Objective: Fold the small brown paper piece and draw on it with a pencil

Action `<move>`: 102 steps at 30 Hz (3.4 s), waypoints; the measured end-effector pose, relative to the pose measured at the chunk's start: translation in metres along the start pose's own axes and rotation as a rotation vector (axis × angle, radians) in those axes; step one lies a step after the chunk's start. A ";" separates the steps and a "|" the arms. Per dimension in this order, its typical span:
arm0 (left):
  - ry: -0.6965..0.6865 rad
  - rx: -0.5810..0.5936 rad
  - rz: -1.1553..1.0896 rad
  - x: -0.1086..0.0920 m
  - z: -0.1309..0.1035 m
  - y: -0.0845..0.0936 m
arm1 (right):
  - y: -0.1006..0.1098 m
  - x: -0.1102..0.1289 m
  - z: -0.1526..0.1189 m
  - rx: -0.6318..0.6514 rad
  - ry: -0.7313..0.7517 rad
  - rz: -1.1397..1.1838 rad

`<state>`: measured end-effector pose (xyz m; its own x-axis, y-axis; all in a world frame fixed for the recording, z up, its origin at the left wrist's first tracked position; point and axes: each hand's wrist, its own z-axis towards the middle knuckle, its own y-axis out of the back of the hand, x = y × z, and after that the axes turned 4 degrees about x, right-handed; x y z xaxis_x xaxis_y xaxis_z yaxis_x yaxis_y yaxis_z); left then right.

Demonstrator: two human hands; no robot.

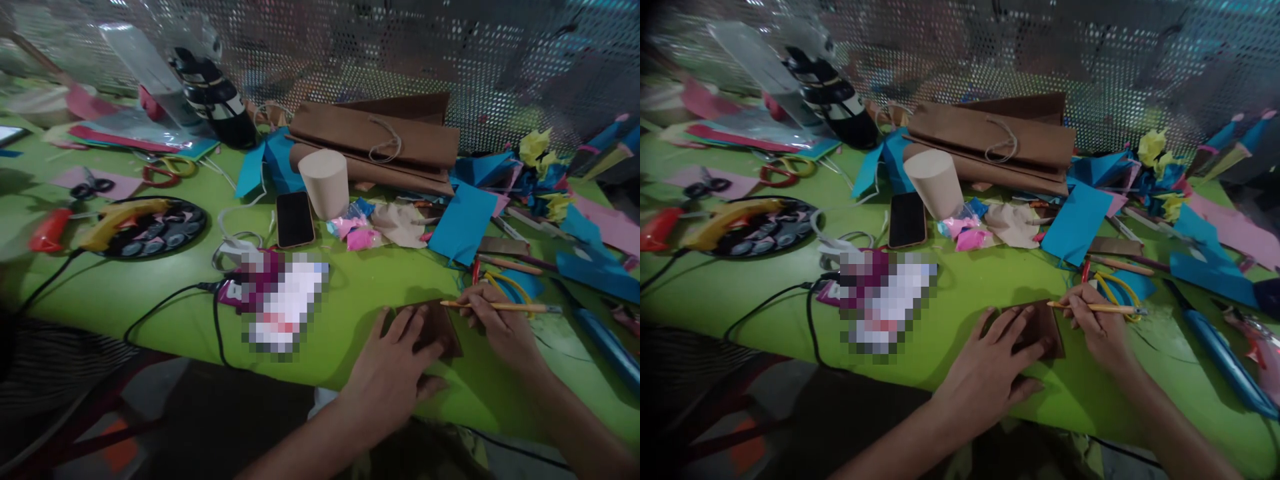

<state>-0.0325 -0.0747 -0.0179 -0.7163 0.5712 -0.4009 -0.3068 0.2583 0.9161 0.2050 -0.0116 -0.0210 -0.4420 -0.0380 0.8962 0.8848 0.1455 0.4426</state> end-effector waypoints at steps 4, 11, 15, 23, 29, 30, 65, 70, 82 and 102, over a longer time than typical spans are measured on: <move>-0.002 -0.002 0.006 0.000 0.000 0.000 | 0.001 0.001 -0.001 0.021 0.022 -0.040; 0.002 0.001 0.001 0.000 0.000 0.000 | 0.002 0.002 -0.001 0.024 0.012 -0.019; 0.003 -0.002 0.001 0.000 0.000 0.000 | 0.004 0.002 -0.002 0.065 0.053 -0.048; 0.009 -0.008 0.003 -0.001 -0.001 -0.001 | 0.005 0.002 -0.005 0.055 0.051 -0.068; 0.013 -0.025 0.014 -0.001 -0.001 -0.002 | 0.006 0.000 -0.008 0.092 0.033 -0.071; 0.013 -0.022 0.014 -0.001 -0.001 -0.002 | 0.006 0.000 -0.009 0.079 0.032 -0.061; 0.011 -0.041 -0.048 0.003 -0.004 -0.002 | 0.011 0.006 -0.045 0.157 -0.046 0.027; 0.009 -0.032 -0.045 0.003 -0.004 -0.001 | 0.014 0.001 -0.035 0.054 -0.058 0.095; 0.015 0.011 -0.073 0.001 -0.004 0.004 | -0.003 0.000 0.000 0.013 -0.015 0.084; 0.004 -0.002 -0.069 0.003 -0.004 0.004 | -0.004 0.004 0.001 0.023 0.022 -0.041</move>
<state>-0.0384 -0.0755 -0.0148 -0.6958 0.5489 -0.4633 -0.3567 0.2958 0.8862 0.1997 -0.0110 -0.0188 -0.4741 -0.0657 0.8780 0.8625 0.1657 0.4782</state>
